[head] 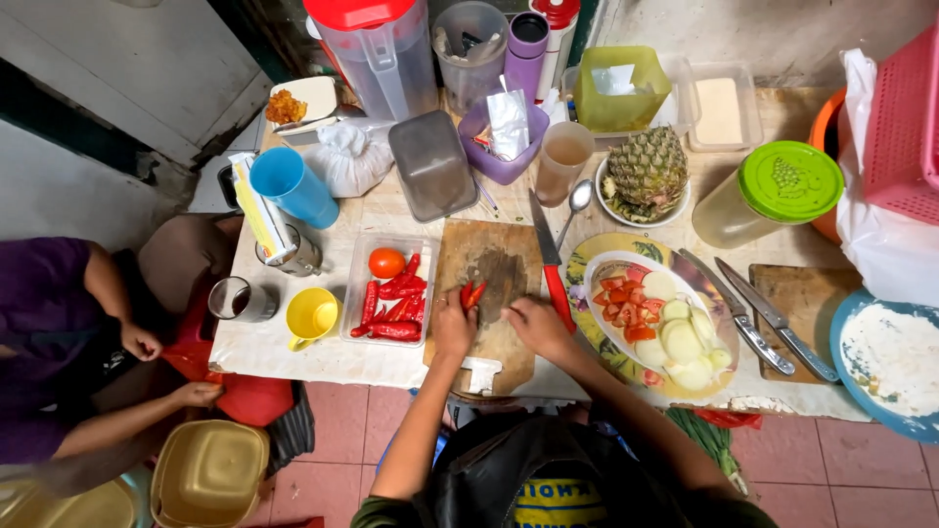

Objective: The person cuts tomatoes and chili peppers on a cutting board and then stirs meat frying in a pan on a stove.

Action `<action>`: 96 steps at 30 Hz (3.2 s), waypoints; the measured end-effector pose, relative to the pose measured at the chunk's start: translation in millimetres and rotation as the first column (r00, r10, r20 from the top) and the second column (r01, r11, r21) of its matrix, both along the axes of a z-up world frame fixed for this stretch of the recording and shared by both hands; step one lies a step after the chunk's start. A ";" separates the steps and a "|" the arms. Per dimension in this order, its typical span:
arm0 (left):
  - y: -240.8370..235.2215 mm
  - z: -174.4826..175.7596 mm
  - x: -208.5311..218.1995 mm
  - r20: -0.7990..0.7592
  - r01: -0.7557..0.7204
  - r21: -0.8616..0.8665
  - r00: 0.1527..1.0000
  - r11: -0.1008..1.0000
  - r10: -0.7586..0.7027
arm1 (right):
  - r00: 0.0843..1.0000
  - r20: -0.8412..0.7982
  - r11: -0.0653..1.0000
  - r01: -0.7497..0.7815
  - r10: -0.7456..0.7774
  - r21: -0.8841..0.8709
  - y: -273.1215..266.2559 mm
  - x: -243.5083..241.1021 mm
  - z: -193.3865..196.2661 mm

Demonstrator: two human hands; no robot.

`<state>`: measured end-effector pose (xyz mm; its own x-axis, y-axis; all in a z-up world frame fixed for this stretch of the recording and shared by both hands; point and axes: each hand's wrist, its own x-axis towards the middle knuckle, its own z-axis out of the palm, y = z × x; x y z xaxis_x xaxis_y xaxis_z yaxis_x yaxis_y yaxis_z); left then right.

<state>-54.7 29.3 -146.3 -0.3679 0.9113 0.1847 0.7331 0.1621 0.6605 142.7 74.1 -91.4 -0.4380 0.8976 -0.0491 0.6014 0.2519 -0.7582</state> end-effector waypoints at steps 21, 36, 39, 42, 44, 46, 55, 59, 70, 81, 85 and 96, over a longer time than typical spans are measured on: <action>-10.6 -36.7 27.1 0.985 0.058 0.078 0.147 0.995 -0.086 | 0.942 -0.268 0.951 0.127 -0.205 -0.280 40.4 -57.7 -101.6; 2.6 7.1 37.6 -0.103 0.018 -0.124 0.994 0.992 -0.031 | 0.582 0.775 0.942 -0.044 -0.245 0.331 87.0 13.1 -65.8; 4.5 -4.3 40.3 -0.117 0.025 -0.176 0.992 0.984 -0.046 | 0.556 0.781 0.922 -0.064 -0.285 0.382 83.0 6.4 -92.6; 4.2 -3.2 37.5 -0.175 -0.036 -0.058 0.984 0.998 0.025 | 0.641 0.712 0.917 -0.033 -0.286 0.398 75.4 13.9 -84.1; 6.1 -6.6 35.5 -0.231 -0.027 -0.037 0.973 0.999 0.018 | 0.735 0.615 0.926 0.045 -0.285 0.376 67.3 17.0 -45.6; 6.2 -5.3 34.6 -0.286 -0.020 -0.021 0.958 1.000 0.013 | 0.814 0.507 0.934 0.116 -0.285 0.339 56.5 26.0 -18.6; 4.3 17.4 34.1 -0.067 -0.044 0.050 0.997 0.998 0.047 | 0.975 0.165 0.981 0.168 -0.150 -0.097 -52.7 53.7 -15.2; 4.9 17.8 34.6 -0.007 -0.115 0.092 0.993 0.989 0.116 | 0.990 0.092 0.992 0.103 -0.110 0.078 -73.6 41.6 -23.3; 13.8 4.2 27.9 0.106 -0.143 0.144 0.986 0.979 0.129 | 0.972 0.217 0.986 0.117 -0.090 -0.117 -87.5 33.9 -4.4; 4.4 36.3 27.5 -0.228 0.098 0.159 0.972 0.982 -0.060 | 0.976 0.214 0.996 0.057 -0.043 -0.061 -87.2 35.0 -31.9; 13.7 5.4 23.6 -0.149 0.053 0.172 0.988 0.984 -0.027 | 0.964 0.260 0.997 0.063 -0.051 -0.039 -85.8 28.1 -27.0; 14.0 -9.1 26.8 0.028 -0.032 0.158 0.999 0.987 0.028 | 0.886 0.463 0.981 0.061 0.030 -0.182 -71.2 17.6 -26.5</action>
<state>-27.9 43.3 -155.4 -0.4010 0.8597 0.3165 0.7123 0.0754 0.6978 160.3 2.9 -117.8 -0.3104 0.8583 -0.4087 0.8967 0.1216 -0.4256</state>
